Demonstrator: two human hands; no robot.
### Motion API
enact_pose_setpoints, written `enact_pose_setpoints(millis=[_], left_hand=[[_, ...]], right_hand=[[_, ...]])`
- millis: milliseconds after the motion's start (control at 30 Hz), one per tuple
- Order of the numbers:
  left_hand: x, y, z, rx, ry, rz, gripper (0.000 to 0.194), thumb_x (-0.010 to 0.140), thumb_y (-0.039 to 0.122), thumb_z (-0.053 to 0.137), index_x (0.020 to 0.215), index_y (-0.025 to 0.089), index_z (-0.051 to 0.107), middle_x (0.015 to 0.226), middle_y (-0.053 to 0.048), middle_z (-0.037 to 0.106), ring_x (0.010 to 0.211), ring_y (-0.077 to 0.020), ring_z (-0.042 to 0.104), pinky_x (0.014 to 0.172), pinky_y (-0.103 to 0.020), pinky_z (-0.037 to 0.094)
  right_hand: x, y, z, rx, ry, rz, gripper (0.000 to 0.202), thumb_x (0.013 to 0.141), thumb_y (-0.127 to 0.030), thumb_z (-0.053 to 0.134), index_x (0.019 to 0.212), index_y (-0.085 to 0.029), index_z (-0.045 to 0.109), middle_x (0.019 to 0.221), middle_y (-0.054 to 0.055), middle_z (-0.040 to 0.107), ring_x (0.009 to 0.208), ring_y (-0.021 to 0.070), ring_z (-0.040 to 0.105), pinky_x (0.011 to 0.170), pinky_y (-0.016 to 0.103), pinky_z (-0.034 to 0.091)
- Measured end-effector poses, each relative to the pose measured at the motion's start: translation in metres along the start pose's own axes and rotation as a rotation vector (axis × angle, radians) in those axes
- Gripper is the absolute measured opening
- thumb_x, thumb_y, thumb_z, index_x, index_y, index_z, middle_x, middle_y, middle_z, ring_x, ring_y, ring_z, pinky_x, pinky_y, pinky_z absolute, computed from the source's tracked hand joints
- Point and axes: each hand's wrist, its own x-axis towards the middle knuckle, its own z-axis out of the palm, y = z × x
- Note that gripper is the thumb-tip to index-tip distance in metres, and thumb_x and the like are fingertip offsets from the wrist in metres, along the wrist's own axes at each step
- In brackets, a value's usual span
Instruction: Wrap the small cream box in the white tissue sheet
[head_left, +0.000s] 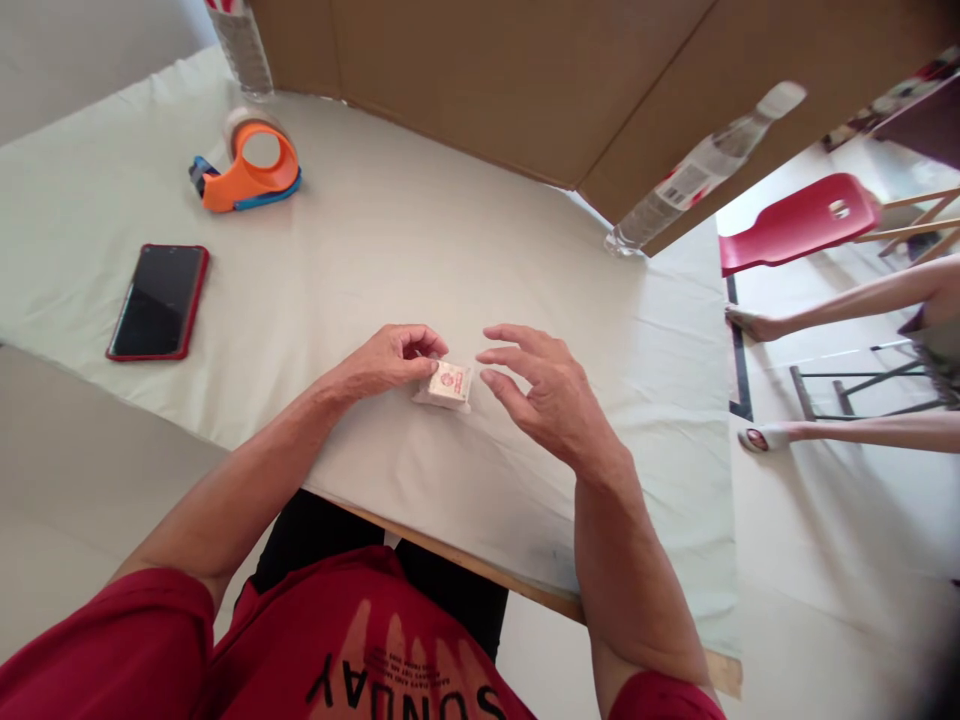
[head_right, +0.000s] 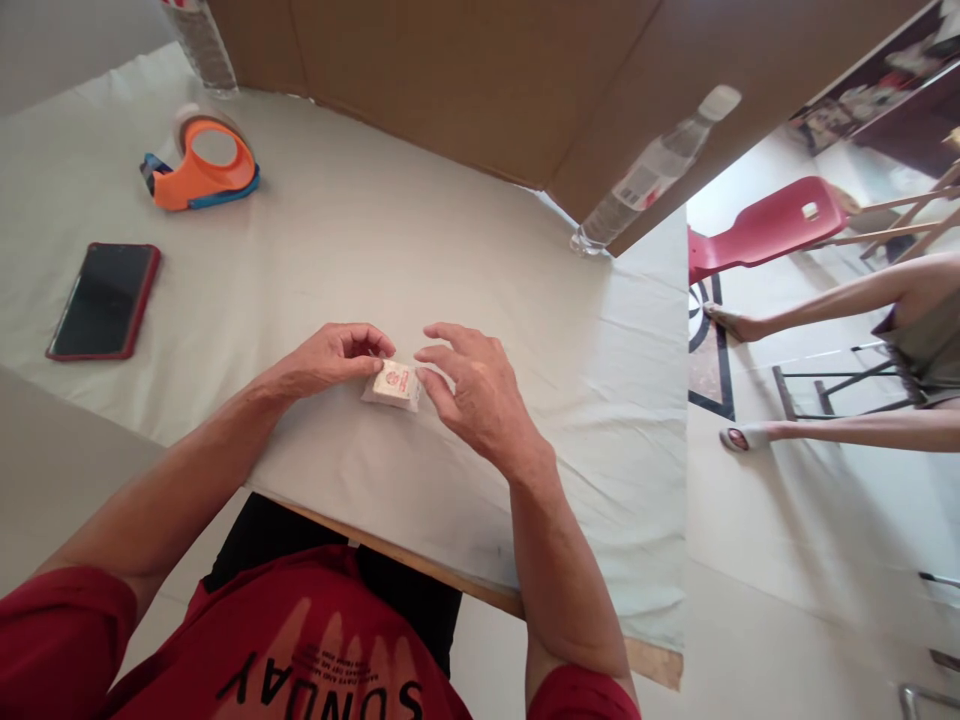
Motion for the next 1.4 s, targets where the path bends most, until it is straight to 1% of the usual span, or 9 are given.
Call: enact_pose_setpoints(millis=[233,400,500,600,700,800,900,1133,1400], left_hand=[[0.001,0.000,-0.002,-0.016,0.090,-0.001,0.023,0.073,0.029,0.064,0.091,0.016,0.070,0.092,-0.004,0.071,0.085,-0.0165,0.062,0.080,-0.029,0.047],[0.002,-0.004,-0.004,0.013,0.246,-0.036,0.021,0.073,0.032,0.065,0.087,0.018,0.070,0.079,-0.001,0.067,0.069,-0.0135,0.055,0.066,-0.027,0.042],[0.003,-0.004,-0.005,0.023,0.277,-0.037,0.020,0.073,0.032,0.064,0.086,0.017,0.070,0.076,0.000,0.065,0.065,-0.0126,0.052,0.063,-0.027,0.040],[0.003,-0.002,-0.004,0.054,0.234,-0.021,0.022,0.073,0.032,0.063,0.087,0.016,0.069,0.081,-0.002,0.068,0.073,-0.0148,0.057,0.071,-0.029,0.045],[0.001,0.001,-0.005,0.122,0.091,-0.008,0.031,0.074,0.035,0.064,0.098,0.016,0.070,0.099,-0.006,0.072,0.087,-0.0194,0.063,0.082,-0.033,0.049],[-0.002,0.002,-0.007,0.201,-0.065,0.046,0.053,0.073,0.039,0.068,0.122,0.019,0.066,0.124,-0.010,0.068,0.108,-0.0259,0.063,0.093,-0.038,0.049],[-0.003,0.000,-0.008,0.280,-0.152,0.115,0.074,0.069,0.040,0.076,0.139,0.024,0.056,0.136,-0.011,0.062,0.127,-0.0305,0.055,0.105,-0.041,0.045],[-0.001,-0.010,0.002,0.438,-0.174,0.243,0.085,0.073,0.032,0.068,0.151,0.019,0.040,0.137,-0.013,0.060,0.127,-0.0305,0.053,0.109,-0.043,0.041],[0.000,-0.017,0.011,0.433,-0.107,0.301,0.094,0.072,0.024,0.063,0.158,0.017,0.026,0.123,-0.010,0.065,0.111,-0.0257,0.061,0.099,-0.038,0.047]], right_hand=[[-0.002,0.006,-0.002,-0.018,-0.045,0.050,0.019,0.095,-0.022,0.057,0.101,-0.024,0.074,0.127,0.010,0.071,0.119,0.0289,0.066,0.098,0.049,0.051],[-0.001,0.008,0.005,-0.029,-0.086,0.026,0.019,0.095,-0.021,0.056,0.099,-0.024,0.074,0.124,0.009,0.073,0.115,0.0283,0.068,0.095,0.048,0.051],[0.001,0.007,0.011,-0.031,-0.077,0.003,0.019,0.095,-0.020,0.056,0.100,-0.023,0.074,0.122,0.010,0.073,0.113,0.0279,0.068,0.094,0.046,0.051],[0.002,0.008,0.019,-0.044,-0.062,-0.026,0.019,0.095,-0.021,0.057,0.104,-0.021,0.074,0.123,0.011,0.073,0.115,0.0280,0.068,0.095,0.045,0.051],[0.003,0.008,0.026,-0.039,-0.055,-0.024,0.018,0.095,-0.022,0.058,0.104,-0.022,0.073,0.124,0.011,0.073,0.114,0.0274,0.068,0.094,0.044,0.051],[0.004,0.009,0.032,-0.016,-0.039,-0.019,0.017,0.096,-0.026,0.058,0.103,-0.023,0.074,0.124,0.012,0.073,0.114,0.0269,0.068,0.093,0.043,0.051],[0.004,0.009,0.037,-0.003,-0.027,-0.019,0.017,0.096,-0.028,0.058,0.101,-0.024,0.074,0.124,0.011,0.072,0.114,0.0261,0.068,0.092,0.042,0.051],[0.005,0.014,0.051,-0.049,0.062,-0.073,0.018,0.097,-0.026,0.057,0.095,-0.022,0.075,0.118,0.011,0.074,0.103,0.0243,0.070,0.085,0.038,0.051],[0.006,0.014,0.066,-0.084,0.186,-0.090,0.020,0.097,-0.017,0.051,0.085,-0.022,0.066,0.111,0.009,0.075,0.096,0.0214,0.069,0.081,0.036,0.048]])
